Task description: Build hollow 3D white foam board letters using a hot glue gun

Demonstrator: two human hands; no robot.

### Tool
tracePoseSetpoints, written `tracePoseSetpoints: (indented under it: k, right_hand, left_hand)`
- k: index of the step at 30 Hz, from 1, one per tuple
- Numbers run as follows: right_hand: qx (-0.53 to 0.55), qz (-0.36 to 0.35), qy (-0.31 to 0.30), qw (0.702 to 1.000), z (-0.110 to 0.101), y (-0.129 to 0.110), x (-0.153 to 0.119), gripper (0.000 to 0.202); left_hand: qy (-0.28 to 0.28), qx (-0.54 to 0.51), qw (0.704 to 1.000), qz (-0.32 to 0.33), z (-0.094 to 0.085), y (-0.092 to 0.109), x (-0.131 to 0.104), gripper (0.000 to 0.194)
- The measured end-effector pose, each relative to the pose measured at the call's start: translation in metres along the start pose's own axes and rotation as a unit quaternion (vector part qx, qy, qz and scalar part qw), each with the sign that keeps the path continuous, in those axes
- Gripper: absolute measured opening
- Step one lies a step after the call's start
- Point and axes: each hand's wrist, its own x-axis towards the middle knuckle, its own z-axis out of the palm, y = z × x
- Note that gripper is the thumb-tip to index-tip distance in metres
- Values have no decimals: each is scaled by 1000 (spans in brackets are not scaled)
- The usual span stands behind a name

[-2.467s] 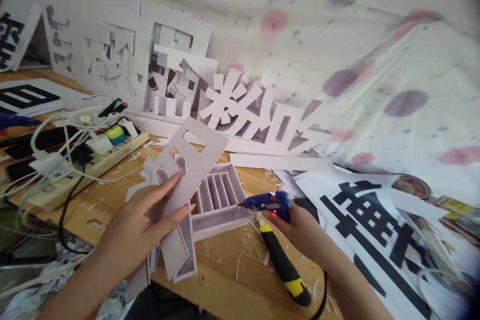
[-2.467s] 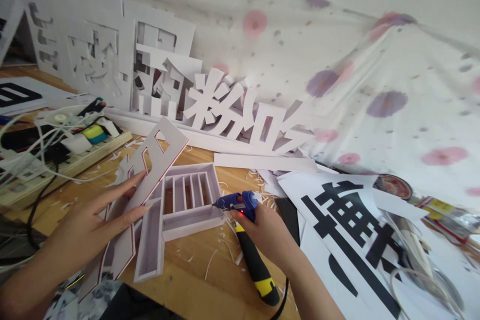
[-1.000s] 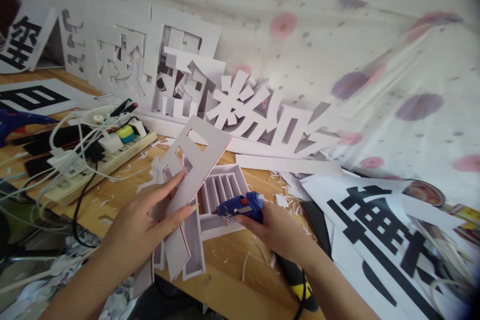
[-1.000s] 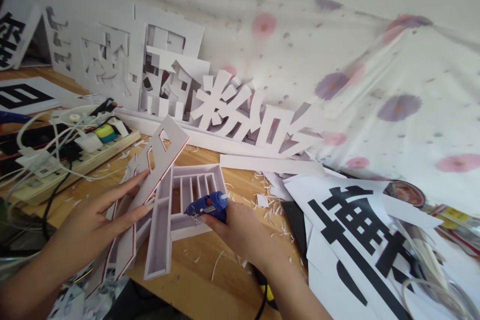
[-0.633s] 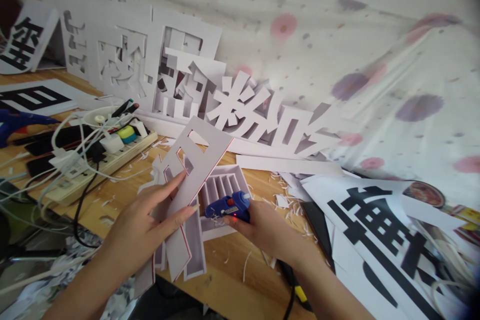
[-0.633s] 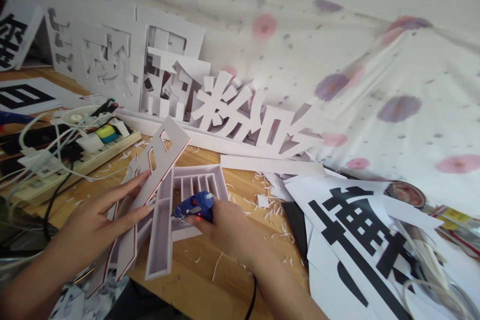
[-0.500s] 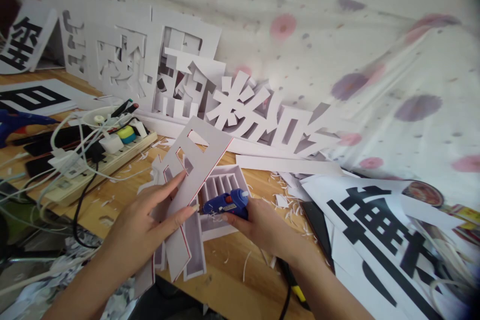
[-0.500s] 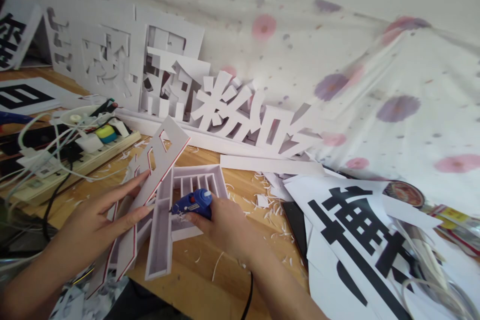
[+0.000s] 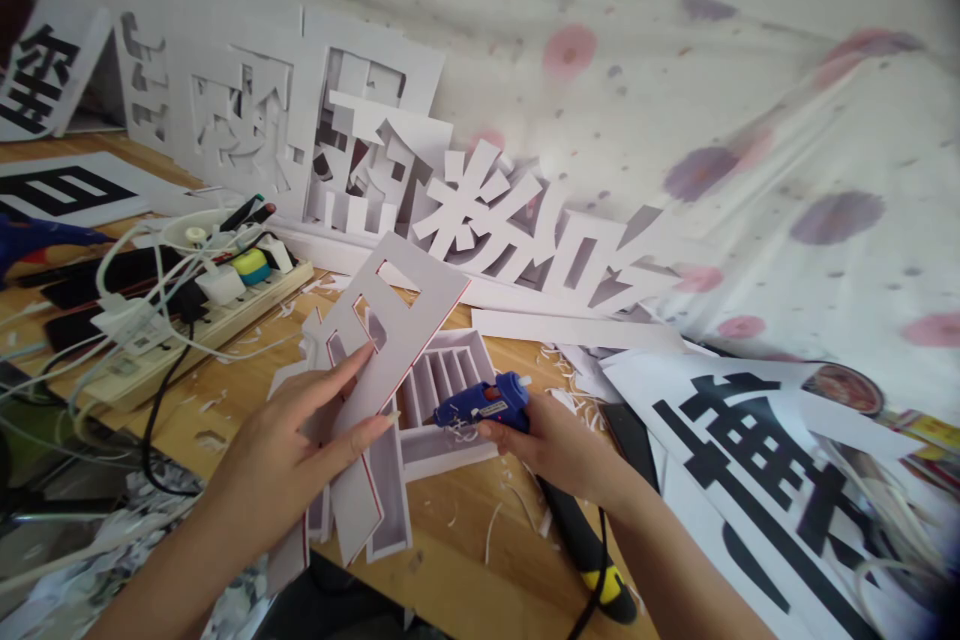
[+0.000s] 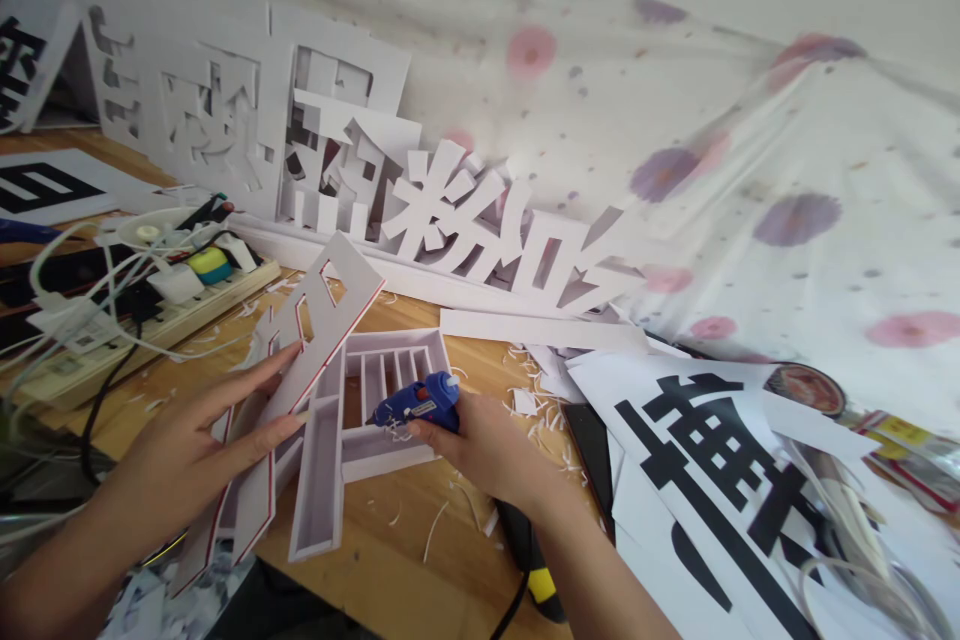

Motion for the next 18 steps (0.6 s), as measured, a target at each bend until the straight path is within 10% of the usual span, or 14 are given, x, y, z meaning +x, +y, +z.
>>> tracePoseSetpoints:
  k: [18]
  right_hand:
    - [-28, 20, -39, 999, 5, -5, 11, 27]
  left_hand:
    - [-5, -8, 1000, -4, -2, -2, 1, 61]
